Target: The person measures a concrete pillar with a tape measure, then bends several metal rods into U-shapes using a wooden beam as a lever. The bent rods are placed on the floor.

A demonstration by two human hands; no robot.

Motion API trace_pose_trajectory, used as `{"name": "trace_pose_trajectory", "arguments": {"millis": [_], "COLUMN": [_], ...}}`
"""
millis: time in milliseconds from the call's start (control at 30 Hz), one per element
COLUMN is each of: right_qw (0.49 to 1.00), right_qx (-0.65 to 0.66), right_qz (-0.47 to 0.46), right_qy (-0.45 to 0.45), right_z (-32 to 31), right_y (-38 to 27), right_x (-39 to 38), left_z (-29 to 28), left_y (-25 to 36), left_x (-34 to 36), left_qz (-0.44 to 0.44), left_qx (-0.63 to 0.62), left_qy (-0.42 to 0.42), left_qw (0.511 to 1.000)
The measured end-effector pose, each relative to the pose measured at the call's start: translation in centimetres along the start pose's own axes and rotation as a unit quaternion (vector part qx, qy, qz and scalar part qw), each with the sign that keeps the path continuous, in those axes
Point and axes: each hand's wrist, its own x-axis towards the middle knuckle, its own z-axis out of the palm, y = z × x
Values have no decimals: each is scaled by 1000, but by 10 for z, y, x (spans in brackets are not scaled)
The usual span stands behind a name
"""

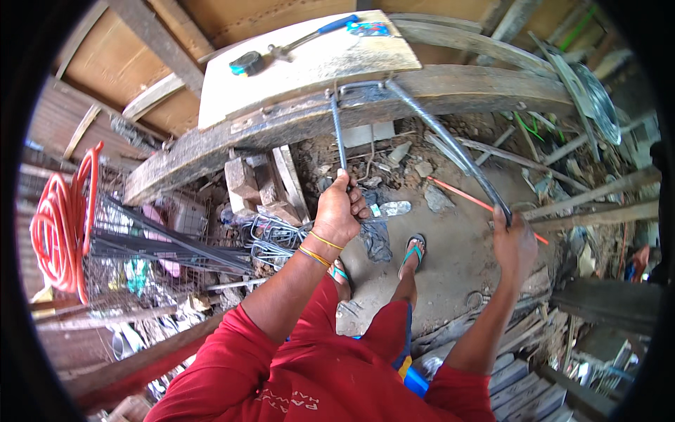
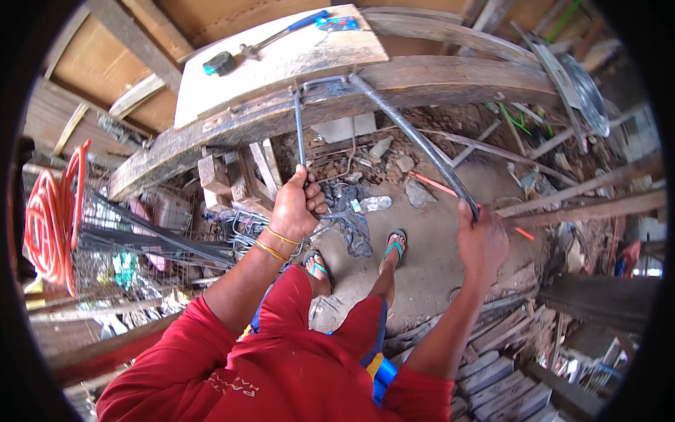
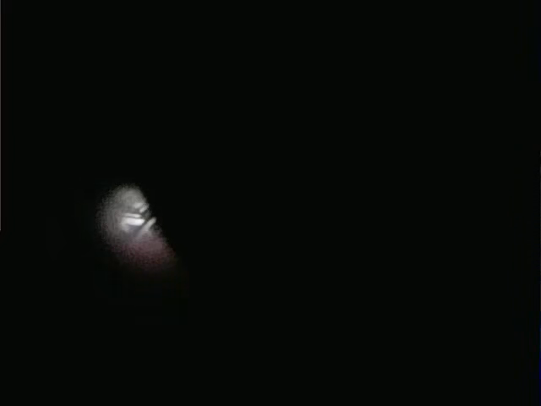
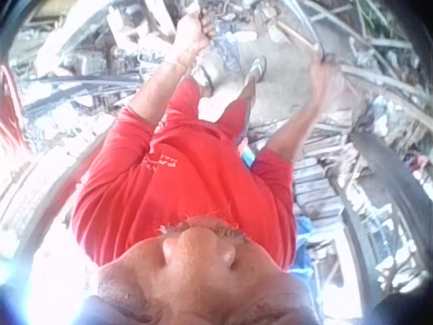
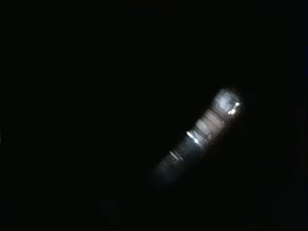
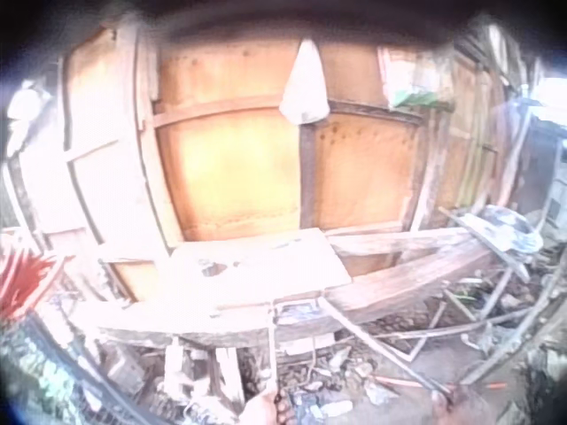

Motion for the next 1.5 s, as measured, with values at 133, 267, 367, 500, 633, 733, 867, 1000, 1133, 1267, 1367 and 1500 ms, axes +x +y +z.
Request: {"name": "trace_pose_trajectory", "arguments": {"millis": [133, 267, 367, 500, 633, 733, 867, 1000, 1133, 1267, 1367, 1500], "right_qw": [997, 981, 952, 802, 752, 792, 786, 742, 716, 667, 642, 651], "right_qx": [19, 51, 83, 323, 413, 388, 417, 432, 438, 461, 464, 479], "right_qz": [-2, -59, -177, -15, 40, -6, -35, 17, 13, 73, 88, 108], "right_qy": [-75, -176, -235, -502, -511, -472, -456, -513, -543, -580, -605, -579], "right_z": [-21, -28, -19, -4, 6, 8, 5, -5, -6, -1, 2, 11], "right_y": [-3, 20, 48, 71, 77, 76, 70, 64, 61, 65, 68, 69], "right_x": [20, 48, 72, 97, 94, 90, 97, 104, 107, 111, 112, 104], "left_z": [-12, -43, -34, 71, 171, 198, 207, 212, 209, 205, 208, 206], "left_y": [1, -24, -70, -142, -184, -193, -191, -189, -188, -190, -194, -200], "left_x": [-6, -59, -92, -41, 33, 54, 52, 49, 53, 56, 59, 66], "left_qz": [-1, -73, -182, -45, -43, -121, -108, -80, -91, -140, -149, -153], "left_qx": [-23, -29, 180, 341, 91, -85, -92, -97, -91, -114, -150, -162], "left_qy": [-90, -7, -21, -245, -216, -190, -169, -156, -159, -187, -203, -219], "left_qw": [996, 997, 967, 907, 971, 970, 975, 980, 979, 966, 956, 950]}}
